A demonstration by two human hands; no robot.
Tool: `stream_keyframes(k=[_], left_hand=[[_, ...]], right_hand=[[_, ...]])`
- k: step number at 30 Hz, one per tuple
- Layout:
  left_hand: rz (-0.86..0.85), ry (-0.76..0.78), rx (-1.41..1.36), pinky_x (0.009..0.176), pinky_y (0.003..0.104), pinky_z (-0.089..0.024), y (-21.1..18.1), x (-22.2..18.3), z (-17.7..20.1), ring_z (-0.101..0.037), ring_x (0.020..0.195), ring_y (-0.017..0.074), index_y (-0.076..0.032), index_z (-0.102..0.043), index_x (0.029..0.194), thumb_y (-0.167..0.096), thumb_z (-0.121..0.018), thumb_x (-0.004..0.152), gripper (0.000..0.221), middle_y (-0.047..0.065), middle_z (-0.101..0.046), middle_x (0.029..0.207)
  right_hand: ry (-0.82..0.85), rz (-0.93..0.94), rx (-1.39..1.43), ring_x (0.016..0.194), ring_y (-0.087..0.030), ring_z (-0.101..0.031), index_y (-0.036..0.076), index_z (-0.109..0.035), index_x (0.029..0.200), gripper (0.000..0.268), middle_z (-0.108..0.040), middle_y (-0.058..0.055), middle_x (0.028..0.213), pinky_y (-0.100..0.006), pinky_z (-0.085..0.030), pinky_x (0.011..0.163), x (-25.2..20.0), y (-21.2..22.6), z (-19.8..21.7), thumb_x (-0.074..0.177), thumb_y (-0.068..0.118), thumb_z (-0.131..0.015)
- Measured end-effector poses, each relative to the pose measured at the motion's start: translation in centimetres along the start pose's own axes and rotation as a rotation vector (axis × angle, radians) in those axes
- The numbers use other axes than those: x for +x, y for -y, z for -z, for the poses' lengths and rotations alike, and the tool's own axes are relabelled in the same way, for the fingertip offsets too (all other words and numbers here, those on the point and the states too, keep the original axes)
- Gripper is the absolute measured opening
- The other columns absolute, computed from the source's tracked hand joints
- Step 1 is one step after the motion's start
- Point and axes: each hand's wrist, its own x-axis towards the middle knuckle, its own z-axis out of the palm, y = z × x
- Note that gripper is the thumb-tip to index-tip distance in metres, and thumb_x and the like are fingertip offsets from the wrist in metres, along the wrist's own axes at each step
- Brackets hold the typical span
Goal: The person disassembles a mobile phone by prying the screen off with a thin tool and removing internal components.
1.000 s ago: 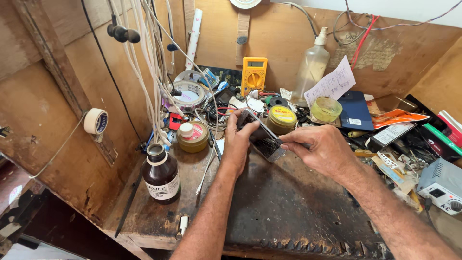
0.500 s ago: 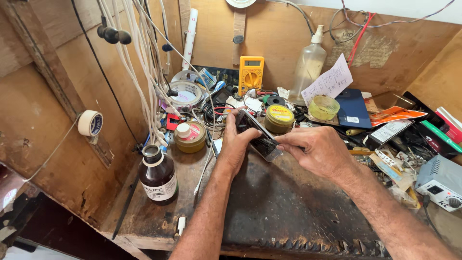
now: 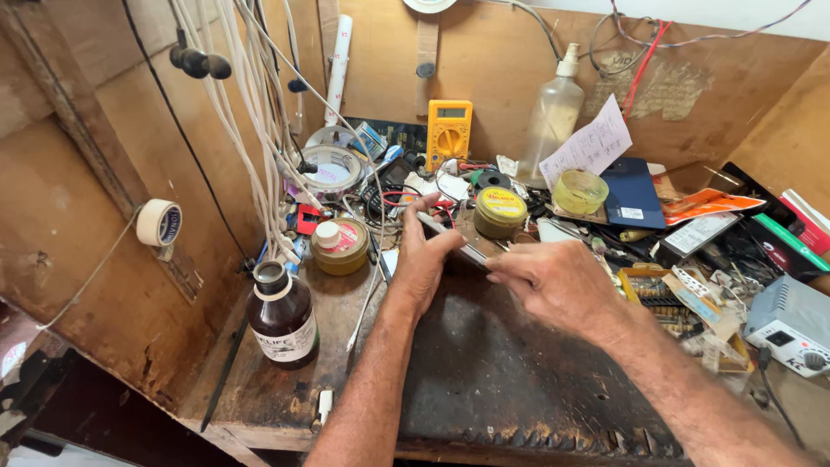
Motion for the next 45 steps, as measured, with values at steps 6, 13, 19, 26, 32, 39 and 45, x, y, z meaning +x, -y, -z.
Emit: stream_keyframes(k=[6, 13, 19, 26, 32, 39, 45], left_hand=[[0.079, 0.017, -0.126, 0.089, 0.032, -0.055, 0.5, 0.6, 0.1, -0.062, 0.104, 0.0193, -0.006, -0.041, 0.143, -0.007, -0.071, 0.078, 0.071, 0.012, -0.058, 0.119], [-0.086, 0.027, 0.269, 0.097, 0.029, -0.049, 1.4, 0.0, -0.1, -0.059, 0.116, 0.0174, -0.007, -0.048, 0.147, -0.031, -0.077, 0.089, 0.069, 0.013, -0.062, 0.132], [-0.182, 0.027, 0.346, 0.097, 0.031, -0.050, 3.5, 0.8, 0.3, -0.062, 0.115, 0.0185, -0.001, -0.062, 0.132, -0.022, -0.074, 0.094, 0.045, 0.014, -0.069, 0.127], [-0.048, -0.078, 0.380, 0.082, 0.030, -0.059, 4.6, 1.1, 0.4, -0.073, 0.095, 0.0176, 0.003, -0.065, 0.123, -0.003, -0.073, 0.081, 0.043, 0.015, -0.075, 0.109], [0.024, -0.180, 0.285, 0.073, 0.030, -0.062, 1.8, 0.7, 0.6, -0.074, 0.080, 0.0174, 0.005, -0.075, 0.112, 0.000, -0.069, 0.079, 0.034, 0.015, -0.079, 0.097], [0.048, -0.191, 0.153, 0.072, 0.028, -0.057, 1.1, 0.7, -0.1, -0.070, 0.081, 0.0145, 0.003, -0.073, 0.115, -0.027, -0.072, 0.093, 0.038, 0.010, -0.077, 0.098], [-0.182, -0.078, 0.061, 0.093, 0.023, -0.051, 2.7, 3.0, -1.1, -0.065, 0.106, 0.0081, -0.009, -0.066, 0.128, -0.037, -0.062, 0.101, 0.039, 0.002, -0.072, 0.115]], right_hand=[[-0.069, -0.156, 0.085, 0.069, -0.026, -0.073, 0.013, -0.080, 0.099, 0.020, -0.077, -0.008, 0.084, -0.038, -0.056, 0.061, -0.1, -0.2, -0.1, 0.081, 0.023, -0.081], [-0.039, -0.353, 0.248, 0.069, -0.021, -0.077, 0.012, -0.081, 0.099, 0.021, -0.079, -0.009, 0.085, -0.035, -0.057, 0.063, 0.4, 0.5, -0.4, 0.081, 0.023, -0.080], [-0.072, -0.374, 0.319, 0.065, -0.016, -0.073, 0.007, -0.080, 0.099, 0.020, -0.079, -0.010, 0.080, -0.033, -0.055, 0.061, 0.9, 1.0, -1.3, 0.084, 0.021, -0.080], [-0.161, -0.665, 0.284, 0.066, -0.023, -0.064, 0.006, -0.080, 0.107, 0.031, -0.072, -0.013, 0.076, -0.038, -0.052, 0.061, 0.4, 1.1, -1.9, 0.085, 0.027, -0.081], [-0.130, -0.235, 0.016, 0.085, -0.039, -0.069, -0.004, -0.068, 0.108, 0.069, -0.069, -0.019, 0.098, -0.046, -0.055, 0.069, -1.0, 2.5, -2.7, 0.064, 0.044, -0.090], [-0.182, -0.335, 0.051, 0.073, -0.032, -0.067, -0.001, -0.071, 0.097, 0.027, -0.068, -0.016, 0.086, -0.043, -0.052, 0.064, -1.1, 1.4, -3.0, 0.081, 0.019, -0.079], [-0.189, -0.609, 0.481, 0.063, -0.007, -0.044, -0.002, -0.068, 0.076, 0.031, -0.056, -0.001, 0.065, -0.033, -0.038, 0.054, 0.2, -2.0, -3.3, 0.086, 0.023, -0.085]])
